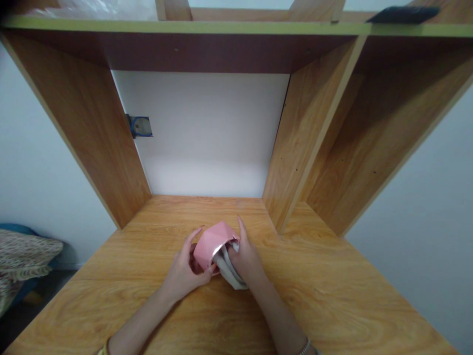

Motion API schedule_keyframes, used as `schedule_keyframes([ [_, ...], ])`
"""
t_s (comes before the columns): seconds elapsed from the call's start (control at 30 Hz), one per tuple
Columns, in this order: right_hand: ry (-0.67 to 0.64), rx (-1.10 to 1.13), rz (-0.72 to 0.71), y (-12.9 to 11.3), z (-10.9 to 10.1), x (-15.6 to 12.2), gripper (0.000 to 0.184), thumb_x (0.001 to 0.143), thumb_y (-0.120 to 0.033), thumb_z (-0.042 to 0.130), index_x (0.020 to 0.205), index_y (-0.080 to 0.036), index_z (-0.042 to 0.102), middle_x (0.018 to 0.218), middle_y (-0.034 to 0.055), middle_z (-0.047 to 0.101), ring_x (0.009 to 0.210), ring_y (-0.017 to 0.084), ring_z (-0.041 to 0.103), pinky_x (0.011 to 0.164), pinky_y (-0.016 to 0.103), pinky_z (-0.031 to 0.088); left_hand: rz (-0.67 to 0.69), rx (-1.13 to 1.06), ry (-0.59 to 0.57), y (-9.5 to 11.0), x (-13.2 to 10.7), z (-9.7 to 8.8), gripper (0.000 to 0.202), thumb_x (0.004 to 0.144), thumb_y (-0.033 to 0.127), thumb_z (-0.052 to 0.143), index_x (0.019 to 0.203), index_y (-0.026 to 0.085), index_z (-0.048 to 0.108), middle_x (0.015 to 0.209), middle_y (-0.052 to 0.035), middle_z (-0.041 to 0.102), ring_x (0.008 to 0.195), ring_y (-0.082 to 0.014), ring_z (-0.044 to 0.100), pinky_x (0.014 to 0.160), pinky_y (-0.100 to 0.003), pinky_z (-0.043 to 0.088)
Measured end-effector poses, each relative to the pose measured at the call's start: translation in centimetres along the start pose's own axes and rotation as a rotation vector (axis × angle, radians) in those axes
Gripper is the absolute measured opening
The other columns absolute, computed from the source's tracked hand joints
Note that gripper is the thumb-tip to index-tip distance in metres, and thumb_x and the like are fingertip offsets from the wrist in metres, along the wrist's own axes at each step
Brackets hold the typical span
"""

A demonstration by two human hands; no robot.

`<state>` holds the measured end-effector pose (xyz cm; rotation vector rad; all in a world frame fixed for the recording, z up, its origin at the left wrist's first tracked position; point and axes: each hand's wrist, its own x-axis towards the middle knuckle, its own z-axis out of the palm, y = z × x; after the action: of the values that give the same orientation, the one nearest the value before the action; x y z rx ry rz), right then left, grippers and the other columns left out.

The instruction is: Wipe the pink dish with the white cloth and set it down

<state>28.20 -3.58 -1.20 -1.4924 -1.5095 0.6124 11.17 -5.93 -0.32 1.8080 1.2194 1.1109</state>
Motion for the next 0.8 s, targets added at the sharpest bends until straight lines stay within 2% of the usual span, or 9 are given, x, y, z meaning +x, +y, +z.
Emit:
schedule_keyframes([
  [0.1, 0.028, 0.103, -0.022, 0.0, 0.5, -0.1, 0.067, 0.072, -0.026, 0.047, 0.134, -0.025, 0.023, 0.102, 0.0032, 0.062, 0.093, 0.02, 0.058, 0.082, 0.036, 0.044, 0.013, -0.048, -0.02, -0.4, 0.3, -0.1, 0.082, 0.068, 0.037, 0.063, 0.134, 0.018, 0.019, 0.068, 0.0023, 0.057, 0.046, -0.0083, 0.046, 0.044, -0.018, 0.038],
  [0.2, 0.089, 0.16, -0.024, -0.2, 0.9, -0.2, 0.065, 0.074, -0.029, 0.046, 0.134, -0.019, 0.024, 0.119, 0.0077, 0.053, 0.106, 0.021, 0.051, 0.09, 0.036, 0.039, 0.009, -0.144, 0.0, -0.8, 0.7, -0.1, 0.085, 0.071, 0.042, 0.061, 0.136, 0.017, 0.012, 0.069, 0.002, 0.056, 0.046, -0.0074, 0.044, 0.043, -0.018, 0.036],
  [0.27, 0.118, 0.209, -0.018, -0.4, 1.1, -0.2, 0.064, 0.076, -0.031, 0.045, 0.134, -0.016, 0.023, 0.121, 0.0097, 0.05, 0.11, 0.021, 0.048, 0.093, 0.035, 0.037, 0.037, -0.221, 0.006, -0.9, 0.8, -0.1, 0.085, 0.071, 0.042, 0.061, 0.136, 0.019, 0.011, 0.087, -0.0034, 0.058, 0.047, -0.0058, 0.044, 0.045, -0.018, 0.038],
  [0.33, 0.138, 0.275, 0.002, -0.6, 1.2, -0.3, 0.066, 0.076, -0.034, 0.045, 0.135, -0.016, 0.02, 0.122, 0.0102, 0.049, 0.113, 0.02, 0.046, 0.095, 0.035, 0.035, 0.062, -0.271, -0.005, -0.7, 0.9, 0.0, 0.087, 0.07, 0.041, 0.064, 0.135, 0.022, 0.011, 0.109, -0.0096, 0.053, 0.048, -0.0043, 0.045, 0.046, -0.019, 0.04],
  [0.43, 0.104, 0.417, 0.036, -0.8, 1.4, -0.4, 0.073, 0.074, -0.037, 0.049, 0.136, -0.016, 0.015, 0.115, 0.0102, 0.055, 0.108, 0.021, 0.049, 0.091, 0.035, 0.039, 0.079, -0.248, -0.049, -0.3, 0.6, 0.3, 0.09, 0.064, 0.037, 0.07, 0.134, 0.021, 0.014, 0.119, -0.0124, 0.047, 0.061, -0.0098, 0.054, 0.056, -0.023, 0.046],
  [0.5, 0.061, 0.514, 0.052, -0.8, 1.6, -0.4, 0.078, 0.071, -0.038, 0.053, 0.136, -0.017, 0.014, 0.109, 0.0095, 0.058, 0.099, 0.021, 0.055, 0.084, 0.034, 0.044, 0.088, -0.195, -0.041, -0.1, 0.5, 0.4, 0.085, 0.063, 0.035, 0.071, 0.13, 0.018, 0.022, 0.115, -0.0118, 0.05, 0.081, -0.0172, 0.056, 0.069, -0.027, 0.047],
  [0.57, 0.051, 0.559, 0.071, -0.7, 1.8, -0.4, 0.083, 0.067, -0.036, 0.058, 0.135, -0.018, 0.014, 0.108, 0.0092, 0.058, 0.091, 0.02, 0.058, 0.078, 0.033, 0.047, 0.075, -0.139, -0.002, 0.0, 0.3, 0.5, 0.075, 0.064, 0.035, 0.07, 0.124, 0.016, 0.03, 0.108, -0.0101, 0.054, 0.092, -0.0201, 0.054, 0.077, -0.029, 0.045],
  [0.67, 0.078, 0.512, 0.12, -0.5, 1.8, -0.3, 0.091, 0.062, -0.032, 0.063, 0.136, -0.017, 0.013, 0.099, 0.0075, 0.061, 0.081, 0.02, 0.061, 0.071, 0.032, 0.049, 0.008, -0.078, 0.02, 0.1, 0.2, 0.6, 0.067, 0.065, 0.04, 0.067, 0.119, 0.016, 0.034, 0.088, -0.0048, 0.06, 0.079, -0.0174, 0.057, 0.068, -0.027, 0.046],
  [0.8, 0.122, 0.284, 0.152, -0.9, 1.1, -0.2, 0.093, 0.061, -0.032, 0.062, 0.136, -0.016, 0.01, 0.068, -0.0019, 0.06, 0.06, 0.018, 0.06, 0.055, 0.029, 0.048, -0.041, 0.008, 0.027, 0.0, 0.1, 0.5, 0.072, 0.062, 0.043, 0.068, 0.12, 0.015, 0.035, 0.068, 0.0013, 0.059, 0.056, -0.0131, 0.056, 0.053, -0.023, 0.045],
])
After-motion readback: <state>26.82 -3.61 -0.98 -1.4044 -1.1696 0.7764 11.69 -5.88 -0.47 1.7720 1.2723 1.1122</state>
